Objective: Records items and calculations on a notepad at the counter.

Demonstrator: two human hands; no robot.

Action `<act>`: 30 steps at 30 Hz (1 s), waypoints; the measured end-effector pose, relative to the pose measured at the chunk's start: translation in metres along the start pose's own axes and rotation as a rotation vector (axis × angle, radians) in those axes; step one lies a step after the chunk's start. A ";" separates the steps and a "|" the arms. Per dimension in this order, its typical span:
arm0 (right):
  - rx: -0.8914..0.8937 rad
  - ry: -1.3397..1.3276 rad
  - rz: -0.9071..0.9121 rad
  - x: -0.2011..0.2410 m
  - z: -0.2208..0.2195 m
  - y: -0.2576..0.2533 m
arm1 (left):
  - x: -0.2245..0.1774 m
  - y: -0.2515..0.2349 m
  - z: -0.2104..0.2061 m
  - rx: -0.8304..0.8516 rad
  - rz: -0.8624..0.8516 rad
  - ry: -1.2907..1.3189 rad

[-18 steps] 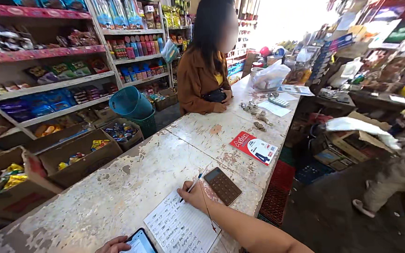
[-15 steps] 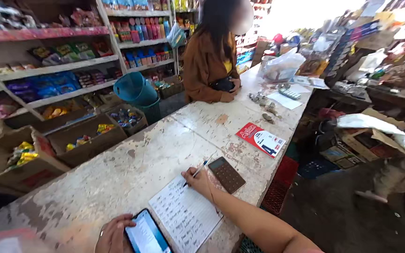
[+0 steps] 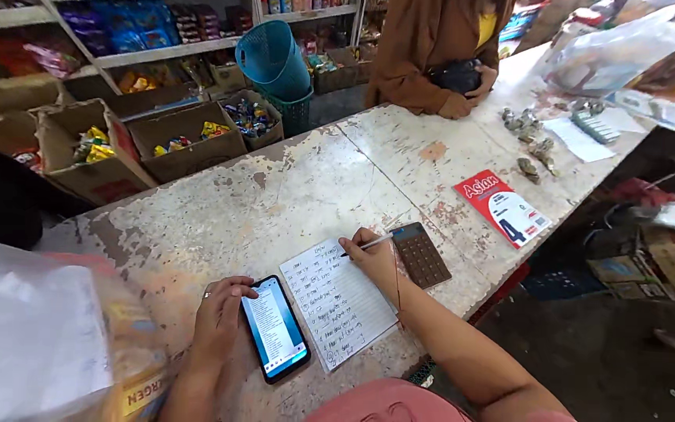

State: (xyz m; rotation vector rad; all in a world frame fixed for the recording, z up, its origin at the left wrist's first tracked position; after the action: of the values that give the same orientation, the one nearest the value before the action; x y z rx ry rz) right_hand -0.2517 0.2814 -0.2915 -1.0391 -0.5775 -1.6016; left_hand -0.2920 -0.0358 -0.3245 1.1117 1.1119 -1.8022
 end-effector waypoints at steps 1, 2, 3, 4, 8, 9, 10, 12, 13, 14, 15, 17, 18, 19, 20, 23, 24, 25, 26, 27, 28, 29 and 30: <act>0.016 0.016 -0.006 0.000 0.001 0.000 | 0.000 -0.001 0.000 -0.002 -0.001 -0.001; 0.040 0.037 -0.011 0.000 0.000 -0.001 | -0.001 -0.001 -0.001 -0.003 -0.003 0.000; 0.055 0.048 -0.014 -0.001 -0.001 -0.002 | -0.001 -0.001 -0.001 -0.003 -0.002 0.001; 0.064 0.054 -0.021 -0.003 -0.002 -0.002 | -0.002 -0.001 -0.001 -0.002 -0.001 0.000; 0.035 0.060 -0.041 -0.004 -0.002 -0.003 | -0.002 -0.001 -0.001 -0.004 -0.016 -0.002; 0.028 0.065 -0.041 -0.004 -0.002 -0.003 | -0.002 -0.001 -0.001 -0.006 -0.013 -0.004; 0.025 0.072 -0.046 -0.003 -0.002 -0.002 | -0.002 -0.001 -0.001 -0.006 -0.010 -0.008; 0.025 0.095 -0.034 -0.004 -0.002 -0.001 | -0.001 0.000 -0.001 -0.002 -0.009 -0.023; 0.018 0.106 -0.011 -0.005 -0.003 -0.002 | -0.001 -0.001 -0.001 0.002 -0.013 -0.025; 0.014 0.114 0.002 -0.006 -0.003 -0.002 | -0.001 -0.001 -0.001 0.005 -0.017 -0.026; 0.010 0.112 0.010 -0.006 -0.004 -0.002 | -0.001 -0.001 -0.001 0.007 -0.018 -0.024; 0.008 0.096 0.016 -0.008 -0.005 -0.002 | -0.001 -0.001 -0.001 0.005 -0.019 -0.023; 0.007 0.091 0.017 -0.008 -0.005 -0.003 | -0.001 -0.001 -0.001 0.003 -0.020 -0.024; 0.007 0.087 0.019 -0.009 -0.005 -0.003 | -0.001 -0.001 -0.001 0.001 -0.019 -0.027; 0.012 0.084 0.015 -0.008 -0.005 -0.003 | -0.001 0.000 -0.001 0.000 -0.016 -0.028; 0.019 0.111 -0.011 -0.004 -0.003 -0.002 | -0.001 -0.001 -0.001 0.000 -0.009 -0.023; 0.018 0.114 -0.020 -0.003 -0.002 -0.002 | -0.002 -0.001 -0.001 0.002 -0.008 -0.021; 0.018 0.112 -0.034 -0.002 -0.002 -0.001 | -0.002 0.000 -0.001 0.003 -0.004 -0.022; 0.016 0.109 -0.043 -0.002 -0.002 0.001 | -0.001 0.000 -0.001 0.006 -0.003 -0.022; 0.010 0.103 -0.045 -0.003 -0.003 0.001 | -0.001 0.000 -0.001 0.009 -0.002 -0.024; 0.011 0.098 -0.049 -0.003 -0.003 0.000 | 0.000 0.000 -0.001 0.009 -0.001 -0.029; 0.012 0.089 -0.050 -0.004 -0.003 0.000 | -0.001 -0.001 -0.001 0.010 0.002 -0.033; 0.011 0.078 -0.046 -0.005 -0.003 -0.001 | -0.001 -0.001 -0.001 0.009 0.003 -0.033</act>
State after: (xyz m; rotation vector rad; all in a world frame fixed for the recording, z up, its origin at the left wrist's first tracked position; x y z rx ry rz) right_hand -0.2533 0.2821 -0.2974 -0.9565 -0.5606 -1.6701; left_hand -0.2921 -0.0344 -0.3240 1.0840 1.0832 -1.8188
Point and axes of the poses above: each hand's wrist, its own y-axis away from the middle knuckle, its own z-axis out of the back of the hand, x = y × z, the point moved 4 cm from there along -y, towards the middle knuckle, and after that the axes turned 12 degrees about y, right-handed, at the moved point
